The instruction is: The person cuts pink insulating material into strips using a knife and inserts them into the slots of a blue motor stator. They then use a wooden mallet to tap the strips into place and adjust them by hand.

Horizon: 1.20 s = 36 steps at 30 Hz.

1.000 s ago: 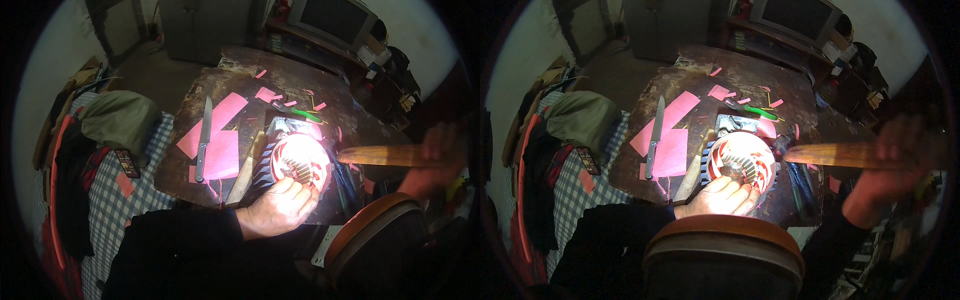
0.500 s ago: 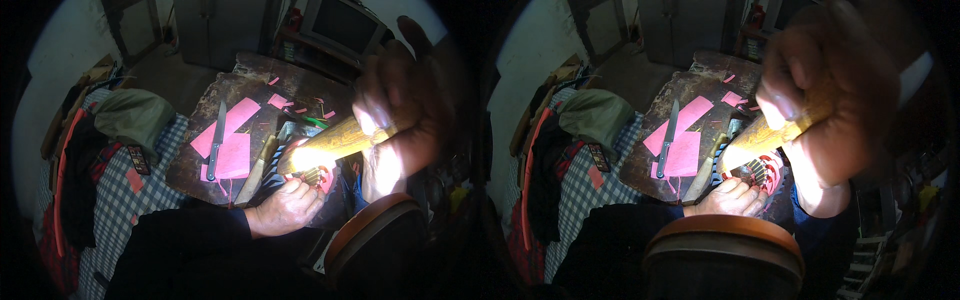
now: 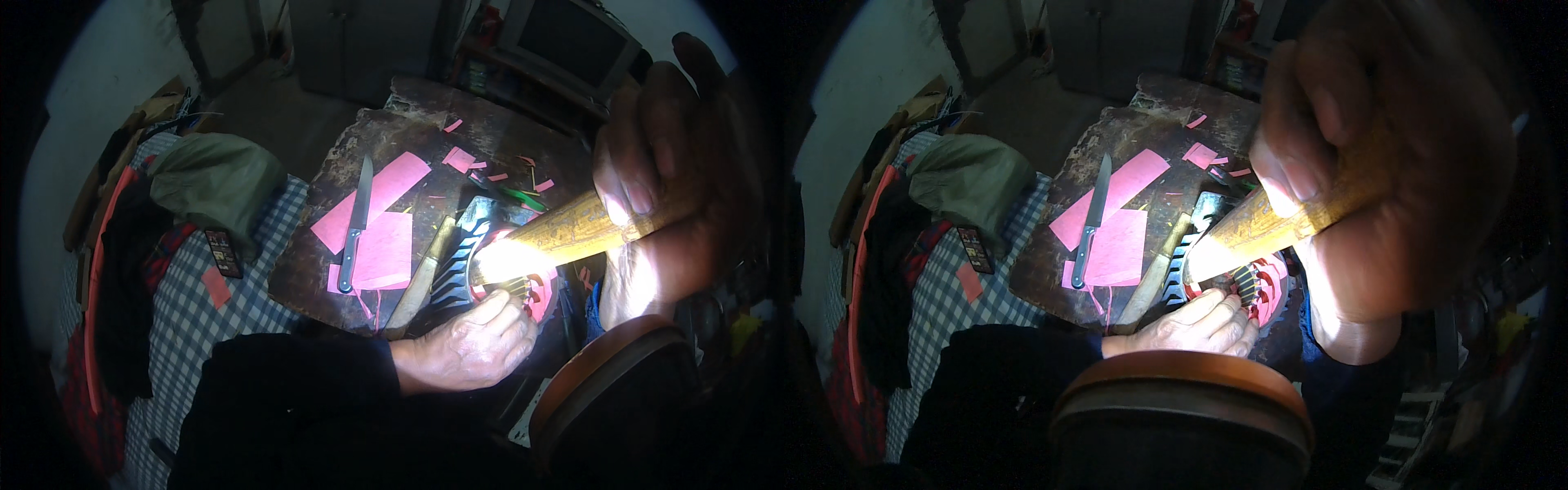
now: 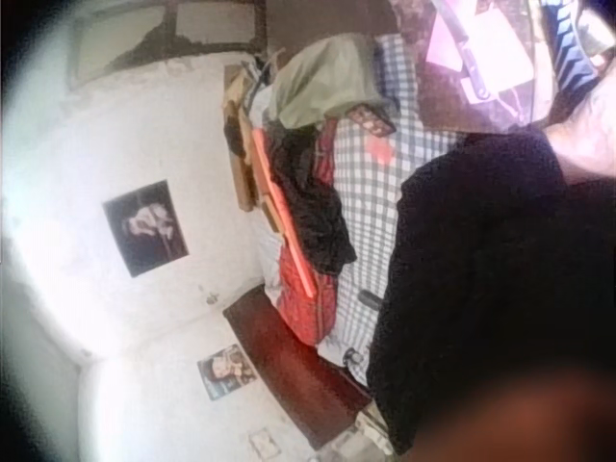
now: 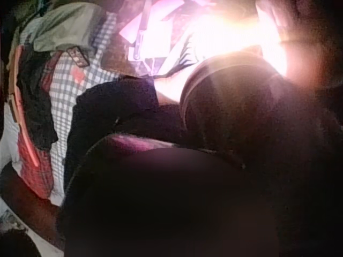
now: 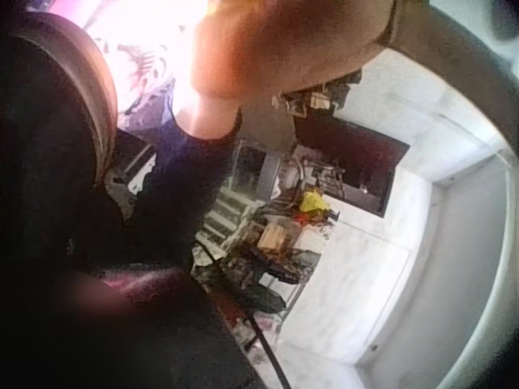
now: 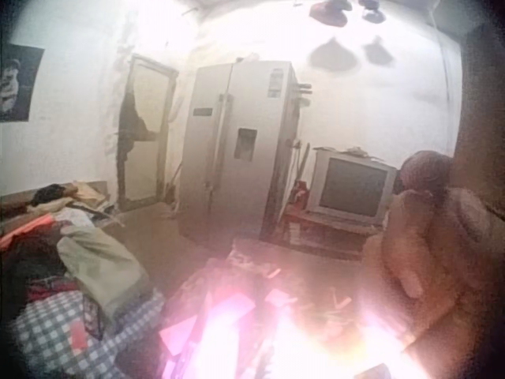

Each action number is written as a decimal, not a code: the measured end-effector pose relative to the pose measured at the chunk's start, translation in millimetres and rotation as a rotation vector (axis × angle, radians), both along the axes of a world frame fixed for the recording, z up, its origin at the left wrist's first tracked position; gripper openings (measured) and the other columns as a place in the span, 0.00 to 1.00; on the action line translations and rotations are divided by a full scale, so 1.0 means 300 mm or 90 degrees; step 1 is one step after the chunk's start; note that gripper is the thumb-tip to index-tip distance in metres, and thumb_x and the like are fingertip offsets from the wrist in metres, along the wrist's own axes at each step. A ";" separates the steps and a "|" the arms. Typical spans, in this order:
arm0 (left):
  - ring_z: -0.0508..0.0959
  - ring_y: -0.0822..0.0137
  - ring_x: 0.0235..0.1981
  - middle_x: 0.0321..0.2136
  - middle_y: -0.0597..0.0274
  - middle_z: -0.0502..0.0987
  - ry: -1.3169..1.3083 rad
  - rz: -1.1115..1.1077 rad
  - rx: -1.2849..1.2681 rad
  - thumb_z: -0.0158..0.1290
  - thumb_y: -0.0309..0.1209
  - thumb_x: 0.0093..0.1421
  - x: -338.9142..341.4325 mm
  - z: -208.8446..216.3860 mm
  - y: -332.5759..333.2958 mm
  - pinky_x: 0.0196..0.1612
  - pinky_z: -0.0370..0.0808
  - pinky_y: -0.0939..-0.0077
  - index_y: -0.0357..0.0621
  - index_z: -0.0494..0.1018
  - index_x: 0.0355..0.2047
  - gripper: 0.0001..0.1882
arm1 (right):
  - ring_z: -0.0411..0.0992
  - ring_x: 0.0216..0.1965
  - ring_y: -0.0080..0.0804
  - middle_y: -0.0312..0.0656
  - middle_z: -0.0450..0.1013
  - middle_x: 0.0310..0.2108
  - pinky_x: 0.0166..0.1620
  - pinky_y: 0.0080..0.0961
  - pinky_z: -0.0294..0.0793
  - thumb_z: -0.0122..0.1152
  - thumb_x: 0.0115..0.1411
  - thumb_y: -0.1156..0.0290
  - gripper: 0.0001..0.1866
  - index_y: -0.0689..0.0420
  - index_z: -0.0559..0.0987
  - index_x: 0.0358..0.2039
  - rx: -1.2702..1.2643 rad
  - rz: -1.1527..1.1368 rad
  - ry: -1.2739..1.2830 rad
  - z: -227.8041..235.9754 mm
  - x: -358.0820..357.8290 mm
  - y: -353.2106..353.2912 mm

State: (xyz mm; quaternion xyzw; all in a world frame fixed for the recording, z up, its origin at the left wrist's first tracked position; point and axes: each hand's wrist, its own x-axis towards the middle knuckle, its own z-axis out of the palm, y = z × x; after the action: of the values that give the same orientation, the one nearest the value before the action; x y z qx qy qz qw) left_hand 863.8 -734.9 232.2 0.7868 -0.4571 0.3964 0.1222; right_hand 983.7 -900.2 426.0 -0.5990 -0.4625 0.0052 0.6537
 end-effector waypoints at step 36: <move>0.80 0.61 0.27 0.24 0.62 0.75 0.026 -0.152 -0.108 0.69 0.47 0.66 0.158 -0.072 0.068 0.43 0.80 0.63 0.44 0.78 0.31 0.20 | 0.72 0.22 0.28 0.40 0.72 0.28 0.27 0.28 0.81 0.54 0.84 0.59 0.14 0.55 0.73 0.42 0.210 -0.168 -0.157 -0.221 0.024 0.032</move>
State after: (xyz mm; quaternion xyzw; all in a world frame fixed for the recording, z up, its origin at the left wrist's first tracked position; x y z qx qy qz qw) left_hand 911.3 -714.4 210.6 0.7218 -0.5095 0.3999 0.2438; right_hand 990.9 -890.6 359.6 -0.5356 -0.4510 -0.2289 0.6763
